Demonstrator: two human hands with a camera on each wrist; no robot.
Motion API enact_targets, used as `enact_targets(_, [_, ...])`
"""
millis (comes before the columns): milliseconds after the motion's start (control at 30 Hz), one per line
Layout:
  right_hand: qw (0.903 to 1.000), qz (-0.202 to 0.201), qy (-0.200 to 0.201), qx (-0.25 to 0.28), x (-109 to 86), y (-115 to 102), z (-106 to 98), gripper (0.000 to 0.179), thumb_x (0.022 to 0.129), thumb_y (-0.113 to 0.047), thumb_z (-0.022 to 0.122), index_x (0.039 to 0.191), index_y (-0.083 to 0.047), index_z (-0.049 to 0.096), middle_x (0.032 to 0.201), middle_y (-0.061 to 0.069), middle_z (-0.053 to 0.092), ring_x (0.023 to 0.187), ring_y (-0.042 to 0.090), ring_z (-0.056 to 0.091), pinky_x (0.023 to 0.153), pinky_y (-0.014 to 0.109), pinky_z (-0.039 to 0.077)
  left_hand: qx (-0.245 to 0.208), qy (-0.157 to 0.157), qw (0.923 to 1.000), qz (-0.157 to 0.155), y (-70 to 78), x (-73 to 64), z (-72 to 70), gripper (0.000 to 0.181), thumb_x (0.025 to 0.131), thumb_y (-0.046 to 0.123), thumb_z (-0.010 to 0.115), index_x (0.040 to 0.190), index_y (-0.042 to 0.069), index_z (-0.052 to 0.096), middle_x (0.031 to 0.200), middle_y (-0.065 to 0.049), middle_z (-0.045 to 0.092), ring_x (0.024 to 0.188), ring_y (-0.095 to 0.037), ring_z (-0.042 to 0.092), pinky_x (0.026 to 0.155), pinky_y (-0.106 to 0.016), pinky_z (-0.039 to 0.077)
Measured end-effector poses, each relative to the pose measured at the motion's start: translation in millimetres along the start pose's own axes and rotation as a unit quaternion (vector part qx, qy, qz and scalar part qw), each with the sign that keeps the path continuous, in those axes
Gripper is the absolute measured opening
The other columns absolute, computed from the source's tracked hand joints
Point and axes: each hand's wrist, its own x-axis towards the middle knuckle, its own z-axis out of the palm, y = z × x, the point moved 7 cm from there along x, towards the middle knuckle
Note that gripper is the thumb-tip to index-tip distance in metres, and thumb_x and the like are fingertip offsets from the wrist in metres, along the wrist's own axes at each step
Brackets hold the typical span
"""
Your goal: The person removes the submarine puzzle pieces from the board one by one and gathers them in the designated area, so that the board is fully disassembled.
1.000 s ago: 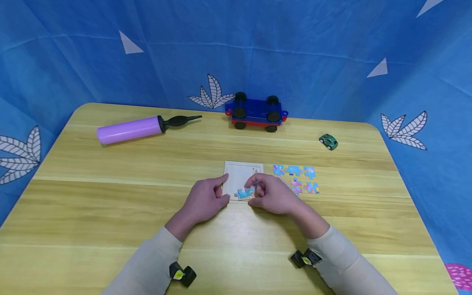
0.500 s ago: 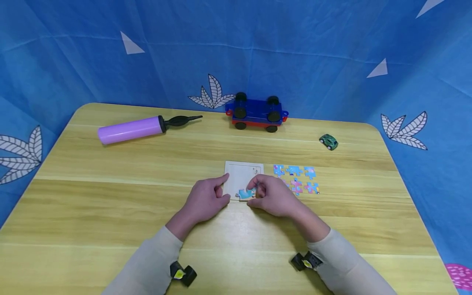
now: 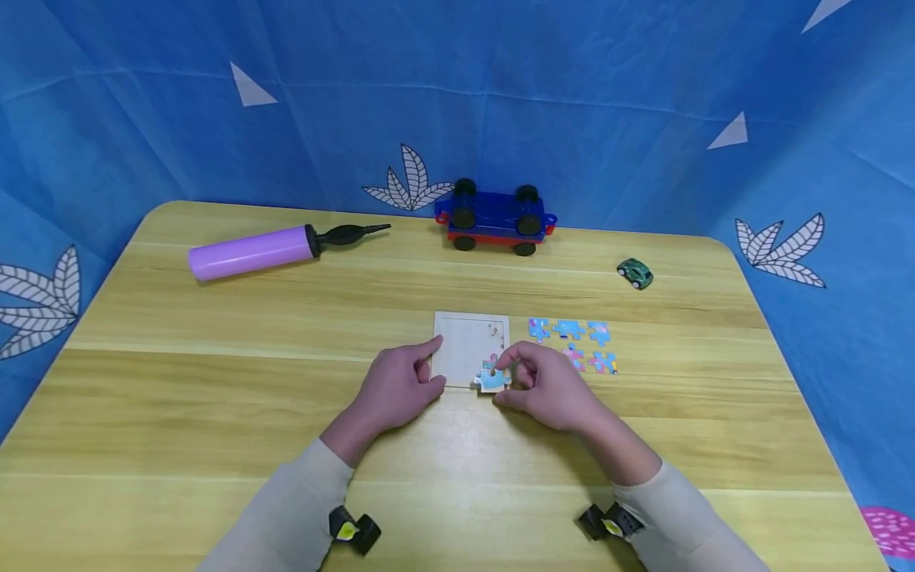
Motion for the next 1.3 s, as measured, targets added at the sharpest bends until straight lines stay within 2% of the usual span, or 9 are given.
enact_targets(233, [0.9998, 0.009, 0.013, 0.013, -12.4, 10, -11, 0.031, 0.078, -0.001, 0.084, 0.101, -0.009, 0.066, 0.061, -0.004, 0.036, 0.057, 0.011, 0.035, 0.074, 0.035, 0.042, -0.004, 0.005, 1.0, 0.004, -0.5, -0.4, -0.3, 0.055, 0.086, 0.013, 0.074, 0.138, 0.003, 0.059, 0.061, 0.008, 0.049, 0.051, -0.006, 0.039, 0.063, -0.03, 0.043])
enact_targets(467, [0.9995, 0.016, 0.026, 0.012, -24.0, 21, -23, 0.031, 0.077, 0.001, 0.084, 0.101, -0.009, 0.066, 0.061, -0.005, 0.034, 0.057, 0.011, 0.035, 0.077, 0.034, 0.042, -0.003, 0.003, 1.0, 0.004, -1.0, 0.2, 0.9, 0.056, 0.085, 0.013, 0.074, 0.138, 0.003, 0.059, 0.061, 0.008, 0.049, 0.051, -0.005, 0.039, 0.06, -0.029, 0.042])
enact_targets(767, [0.9988, 0.027, 0.035, 0.021, -36.4, 34, -36, 0.032, 0.077, 0.002, 0.083, 0.101, -0.007, 0.065, 0.063, -0.003, 0.033, 0.058, 0.012, 0.034, 0.063, 0.029, 0.036, -0.003, 0.001, 1.0, 0.006, 1.2, -0.3, 0.3, 0.056, 0.086, 0.013, 0.073, 0.138, 0.003, 0.059, 0.061, 0.008, 0.049, 0.05, -0.006, 0.038, 0.057, -0.029, 0.04])
enact_targets(1300, [0.9977, 0.049, 0.032, 0.035, -48.9, 58, -55, 0.031, 0.08, 0.002, 0.081, 0.105, -0.001, 0.064, 0.065, -0.001, 0.033, 0.056, 0.012, 0.032, 0.064, 0.029, 0.036, -0.003, 0.002, 1.0, 0.0, -0.6, -0.2, 0.5, 0.056, 0.086, 0.013, 0.074, 0.138, 0.003, 0.059, 0.06, 0.007, 0.048, 0.05, -0.006, 0.037, 0.054, -0.028, 0.037])
